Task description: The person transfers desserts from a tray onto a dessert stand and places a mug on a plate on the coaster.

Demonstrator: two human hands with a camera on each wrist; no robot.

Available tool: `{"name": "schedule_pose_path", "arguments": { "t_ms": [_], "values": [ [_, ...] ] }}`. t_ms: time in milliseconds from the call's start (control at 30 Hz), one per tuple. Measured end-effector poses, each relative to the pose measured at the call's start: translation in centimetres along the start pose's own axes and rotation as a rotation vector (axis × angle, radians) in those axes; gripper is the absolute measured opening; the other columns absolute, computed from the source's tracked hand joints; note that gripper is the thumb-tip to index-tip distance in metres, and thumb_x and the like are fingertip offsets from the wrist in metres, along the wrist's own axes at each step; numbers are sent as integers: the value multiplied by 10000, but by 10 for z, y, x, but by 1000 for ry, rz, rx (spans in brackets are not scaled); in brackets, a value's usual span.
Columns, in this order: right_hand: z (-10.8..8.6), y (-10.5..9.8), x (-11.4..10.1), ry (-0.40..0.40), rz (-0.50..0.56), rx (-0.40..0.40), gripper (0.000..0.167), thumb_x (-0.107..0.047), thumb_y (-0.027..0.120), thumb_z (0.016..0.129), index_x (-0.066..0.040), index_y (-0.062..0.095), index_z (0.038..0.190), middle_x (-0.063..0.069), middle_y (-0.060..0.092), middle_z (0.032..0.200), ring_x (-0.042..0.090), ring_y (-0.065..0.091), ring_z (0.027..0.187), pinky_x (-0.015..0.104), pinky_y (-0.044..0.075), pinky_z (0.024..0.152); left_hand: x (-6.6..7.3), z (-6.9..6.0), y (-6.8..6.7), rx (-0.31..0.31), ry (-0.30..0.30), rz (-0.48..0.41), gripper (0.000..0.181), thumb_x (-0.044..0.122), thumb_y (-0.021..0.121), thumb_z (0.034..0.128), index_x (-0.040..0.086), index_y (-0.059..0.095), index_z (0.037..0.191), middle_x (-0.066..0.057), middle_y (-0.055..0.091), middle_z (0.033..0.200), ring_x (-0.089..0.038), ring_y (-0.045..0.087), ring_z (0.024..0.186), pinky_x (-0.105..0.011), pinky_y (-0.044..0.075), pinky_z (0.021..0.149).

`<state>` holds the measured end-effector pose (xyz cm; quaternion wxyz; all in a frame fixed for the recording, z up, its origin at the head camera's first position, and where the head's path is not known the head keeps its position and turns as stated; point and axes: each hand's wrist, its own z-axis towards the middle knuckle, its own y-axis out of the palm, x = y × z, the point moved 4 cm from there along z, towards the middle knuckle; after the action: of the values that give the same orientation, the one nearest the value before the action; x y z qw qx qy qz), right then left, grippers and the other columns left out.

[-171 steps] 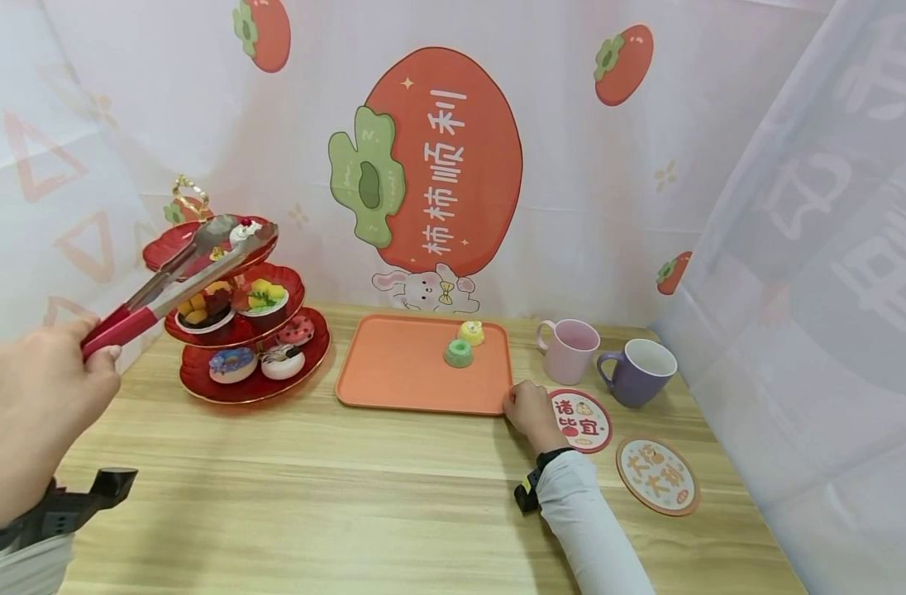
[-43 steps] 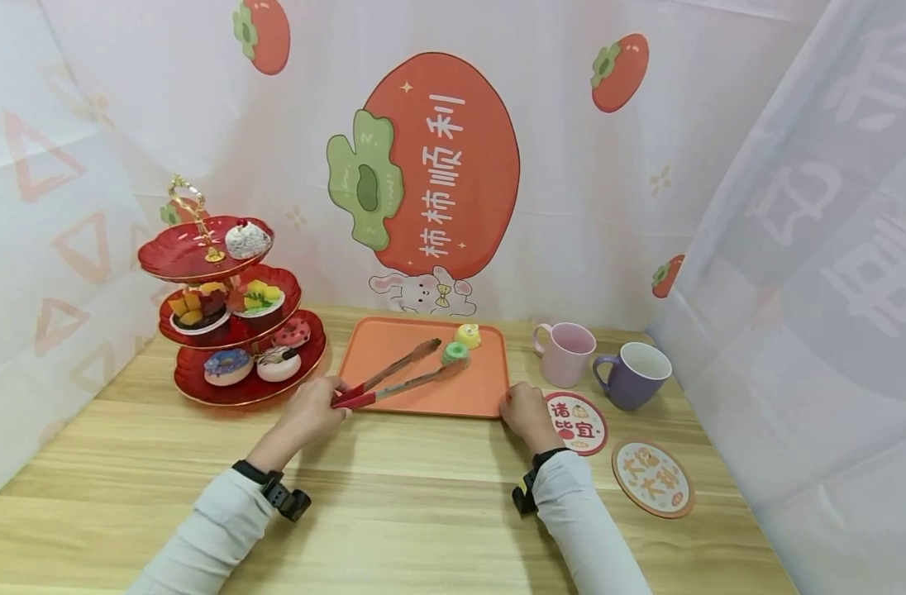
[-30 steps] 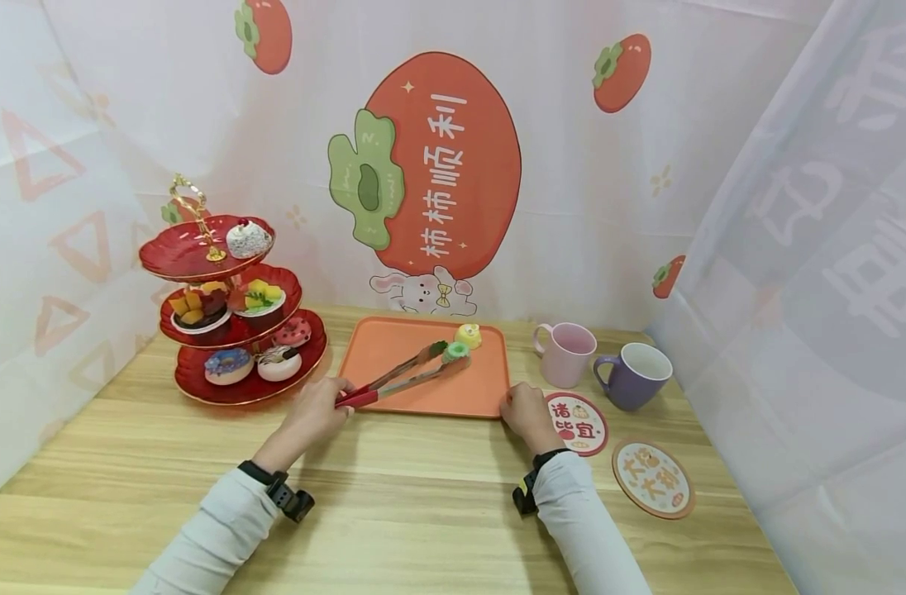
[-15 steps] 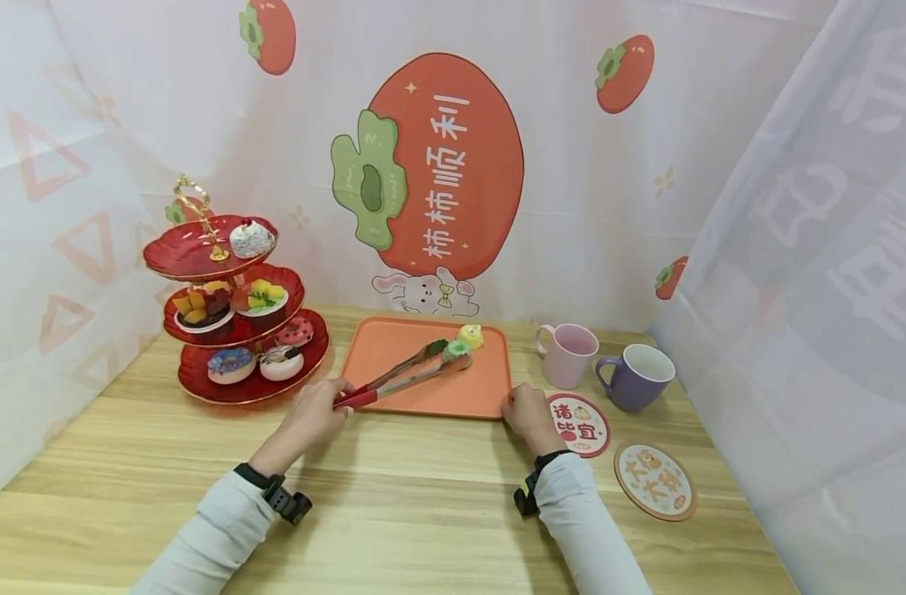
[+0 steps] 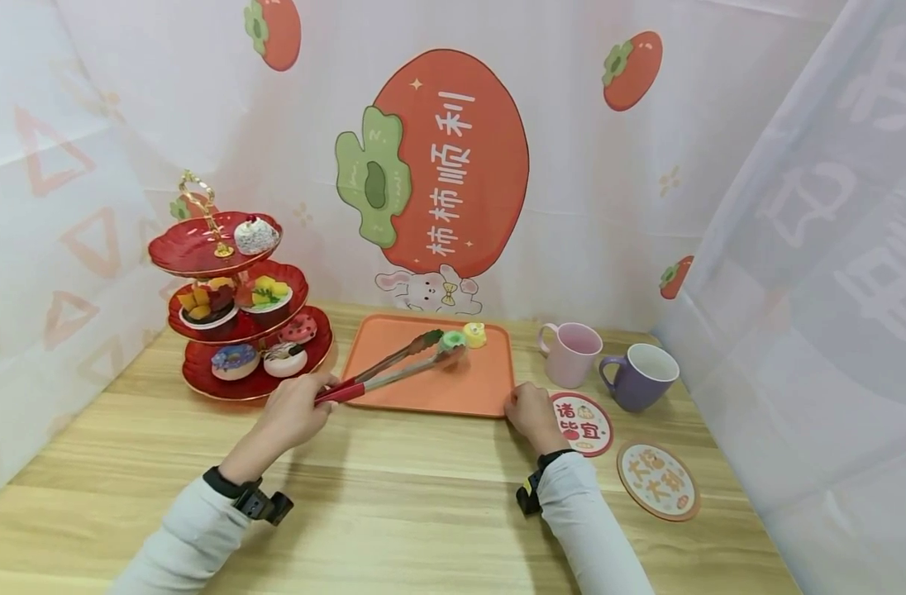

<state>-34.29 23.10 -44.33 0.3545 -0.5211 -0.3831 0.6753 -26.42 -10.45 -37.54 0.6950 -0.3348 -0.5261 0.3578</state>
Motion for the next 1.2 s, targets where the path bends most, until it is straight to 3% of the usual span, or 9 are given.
{"name": "schedule_pose_path", "arguments": {
  "t_ms": [500, 800, 1067, 1200],
  "values": [
    [0, -1, 0, 3, -8, 4, 309, -62, 626, 826, -110, 502, 547, -18, 442, 532, 156, 445, 514, 282, 342, 497, 8, -28, -38, 10, 34, 19, 261, -14, 695, 771, 31, 674, 1027, -71, 638, 830, -217, 512, 626, -369, 417, 560],
    [-2, -3, -1, -44, -5, 25, 324, -45, 625, 812, -101, 469, 534, -23, 412, 517, 158, 424, 505, 282, 325, 491, 6, -49, -67, 121, 88, 78, 249, -6, 704, 761, 10, 678, 1009, -96, 653, 845, -211, 519, 604, -376, 411, 516],
    [0, -2, 0, -58, 0, 24, 315, -45, 627, 814, -98, 478, 542, -26, 410, 515, 156, 423, 504, 282, 322, 487, -3, -60, -86, 131, 57, 114, 280, 4, 683, 775, -14, 657, 1053, -139, 642, 855, -211, 464, 559, -335, 351, 455],
    [0, -2, -1, -53, 2, 23, 320, -50, 632, 814, -103, 479, 538, -30, 418, 515, 155, 428, 506, 282, 328, 488, -7, -64, -97, 137, 43, 128, 325, 26, 670, 793, -8, 643, 1115, -210, 640, 968, -208, 418, 519, -325, 295, 420]
  ]
}}
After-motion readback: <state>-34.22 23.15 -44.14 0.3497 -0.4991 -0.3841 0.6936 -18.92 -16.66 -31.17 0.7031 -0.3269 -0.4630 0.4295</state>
